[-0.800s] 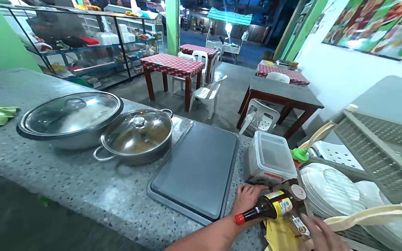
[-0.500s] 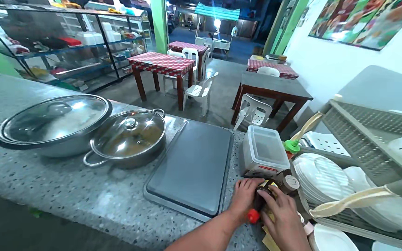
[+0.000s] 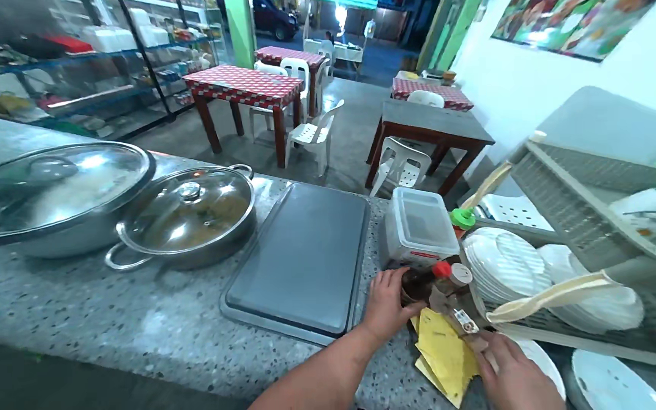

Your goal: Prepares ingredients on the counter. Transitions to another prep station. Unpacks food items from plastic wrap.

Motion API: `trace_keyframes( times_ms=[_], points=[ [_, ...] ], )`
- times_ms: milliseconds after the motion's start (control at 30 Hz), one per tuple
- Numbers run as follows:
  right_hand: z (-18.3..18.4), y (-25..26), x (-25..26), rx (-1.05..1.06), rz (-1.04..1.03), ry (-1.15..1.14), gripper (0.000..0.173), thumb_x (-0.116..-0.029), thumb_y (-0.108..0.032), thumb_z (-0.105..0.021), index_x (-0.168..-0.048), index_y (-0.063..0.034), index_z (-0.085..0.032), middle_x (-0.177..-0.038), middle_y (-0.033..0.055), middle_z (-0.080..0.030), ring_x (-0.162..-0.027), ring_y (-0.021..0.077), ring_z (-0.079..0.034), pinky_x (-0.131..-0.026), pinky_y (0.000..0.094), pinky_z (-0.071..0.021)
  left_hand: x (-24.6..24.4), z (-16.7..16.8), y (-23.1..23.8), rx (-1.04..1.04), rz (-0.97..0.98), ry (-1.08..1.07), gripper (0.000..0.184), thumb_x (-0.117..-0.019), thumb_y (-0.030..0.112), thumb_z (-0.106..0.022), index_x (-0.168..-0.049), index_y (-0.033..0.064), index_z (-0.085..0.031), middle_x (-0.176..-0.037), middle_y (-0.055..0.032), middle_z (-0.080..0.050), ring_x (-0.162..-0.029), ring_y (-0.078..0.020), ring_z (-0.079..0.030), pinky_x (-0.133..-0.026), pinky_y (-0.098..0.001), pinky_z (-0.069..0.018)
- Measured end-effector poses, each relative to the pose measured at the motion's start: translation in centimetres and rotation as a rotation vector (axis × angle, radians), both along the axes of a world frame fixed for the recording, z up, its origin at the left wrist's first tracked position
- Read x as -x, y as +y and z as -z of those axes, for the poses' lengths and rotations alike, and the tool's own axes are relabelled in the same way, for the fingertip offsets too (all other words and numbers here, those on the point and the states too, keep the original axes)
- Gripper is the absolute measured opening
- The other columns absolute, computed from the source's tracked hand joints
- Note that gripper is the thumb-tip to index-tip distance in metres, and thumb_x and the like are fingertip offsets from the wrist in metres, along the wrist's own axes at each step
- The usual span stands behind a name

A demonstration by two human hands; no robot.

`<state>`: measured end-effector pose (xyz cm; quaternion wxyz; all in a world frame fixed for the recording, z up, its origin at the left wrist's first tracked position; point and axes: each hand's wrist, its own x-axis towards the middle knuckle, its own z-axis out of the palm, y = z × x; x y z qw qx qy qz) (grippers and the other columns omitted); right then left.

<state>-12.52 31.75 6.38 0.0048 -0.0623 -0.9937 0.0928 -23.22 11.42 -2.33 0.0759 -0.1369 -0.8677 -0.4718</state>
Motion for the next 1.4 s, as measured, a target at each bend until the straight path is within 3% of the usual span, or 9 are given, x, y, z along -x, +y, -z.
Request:
trace_keyframes(
  times_ms=[100, 233, 333, 500, 667, 800, 1100, 1300, 1400],
  points=[
    [2.3, 0.2, 0.0, -0.026, -0.038, 0.144, 0.042, -0.0934, -0.006, -0.066, -0.135, -0.0017, -0.064, -0.137, 0.0266, -0.062, -0.107, 0.0511, -0.067, -0.087, 0.0698, -0.0501, 0.1, 0.2, 0.1, 0.026, 0.01, -0.037, 0.075, -0.0904, 0.044, -0.074, -0.15, 0.0077, -0.048, -0.138, -0.0177, -0.061, -0.129, -0.0359, -0.056, -0.109, -0.0553, -0.0439],
    [3.5, -0.8, 0.3, -0.089, 0.0, 0.257, 0.051, -0.089, -0.014, -0.076, -0.137, -0.0019, -0.063, -0.131, 0.0268, -0.065, -0.108, 0.0508, -0.065, -0.088, 0.0685, -0.049, 0.0, 0.0, 0.0, 0.031, 0.016, -0.039, 0.077, -0.0911, 0.045, -0.073, -0.15, 0.0033, -0.047, -0.138, -0.0225, -0.059, -0.129, -0.0401, -0.055, -0.108, -0.0583, -0.0433],
    [4.3, -0.2, 0.6, -0.152, -0.014, 0.398, 0.039, -0.0898, -0.017, -0.072, -0.127, -0.0049, -0.07, -0.119, 0.0202, -0.071, -0.1, 0.044, -0.068, -0.081, 0.062, -0.0521, 0.3, 0.7, 0.1, 0.026, 0.033, -0.014, 0.075, -0.0912, 0.044, -0.074, -0.148, 0.0031, -0.049, -0.136, -0.0234, -0.06, -0.127, -0.0424, -0.056, -0.107, -0.0624, -0.0428],
    [3.4, 0.2, 0.4, -0.123, -0.009, 0.455, 0.031, -0.0893, -0.018, -0.07, -0.116, -0.0025, -0.071, -0.112, 0.0206, -0.07, -0.099, 0.0417, -0.068, -0.085, 0.0586, -0.0535, 0.4, 1.4, 0.1, 0.011, 0.041, -0.003, 0.078, -0.0884, 0.037, -0.079, -0.15, 0.0026, -0.045, -0.136, -0.026, -0.058, -0.128, -0.045, -0.055, -0.105, -0.0647, -0.0429],
    [0.7, -0.6, 0.6, -0.031, -0.081, 0.475, 0.028, -0.0905, -0.011, -0.071, -0.115, 0.0007, -0.068, -0.117, 0.0226, -0.066, -0.094, 0.0357, -0.07, -0.077, 0.047, -0.0614, 0.4, 1.5, 0.1, 0.019, 0.048, 0.017, 0.078, -0.089, 0.035, -0.079, -0.15, 0.0021, -0.043, -0.136, -0.0274, -0.057, -0.126, -0.0463, -0.055, -0.104, -0.0657, -0.0425],
    [-1.7, -2.2, 2.7, -0.031, -0.136, 0.281, 0.03, -0.0943, -0.009, -0.068, -0.123, -0.0008, -0.068, -0.124, 0.0239, -0.063, -0.109, 0.0411, -0.065, -0.087, 0.0532, -0.0576, 0.4, 1.4, 0.1, 0.032, 0.061, 0.015, 0.078, -0.0894, 0.036, -0.078, -0.15, 0.0017, -0.043, -0.138, -0.0279, -0.056, -0.127, -0.0461, -0.054, -0.105, -0.0651, -0.0421],
    [0.8, -3.4, 8.4, -0.016, -0.181, 0.284, 0.022, -0.0951, -0.006, -0.065, -0.116, -0.0018, -0.068, -0.125, 0.0193, -0.065, -0.112, 0.0398, -0.064, -0.082, 0.05, -0.0596, 0.3, 0.7, 0.1, 0.021, 0.102, -0.018, 0.083, -0.0893, 0.033, -0.08, -0.152, -0.0008, -0.037, -0.14, -0.0303, -0.052, -0.13, -0.0467, -0.052, -0.108, -0.0623, -0.0417],
    [1.2, -3.4, 5.5, 0.001, -0.155, 0.349, 0.039, -0.0906, -0.012, -0.075, -0.128, -0.0074, -0.066, -0.144, 0.0213, -0.051, -0.121, 0.0388, -0.058, -0.09, 0.0486, -0.0581, 0.3, 0.5, 0.0, 0.018, 0.118, -0.034, 0.089, -0.088, 0.034, -0.079, -0.154, -0.0017, -0.032, -0.144, -0.0335, -0.047, -0.134, -0.0494, -0.047, -0.11, -0.0649, -0.0386],
    [0.9, -2.6, 2.1, 0.071, -0.16, 0.525, 0.034, -0.0922, -0.013, -0.072, -0.126, -0.0063, -0.07, -0.14, 0.0203, -0.056, -0.119, 0.0348, -0.061, -0.093, 0.0446, -0.0573, -0.3, 0.1, -0.4, 0.015, 0.141, -0.035, 0.098, -0.0851, 0.036, -0.081, -0.157, -0.0026, -0.025, -0.148, -0.0363, -0.04, -0.137, -0.0516, -0.043, -0.111, -0.0659, -0.0371]
  ],
)
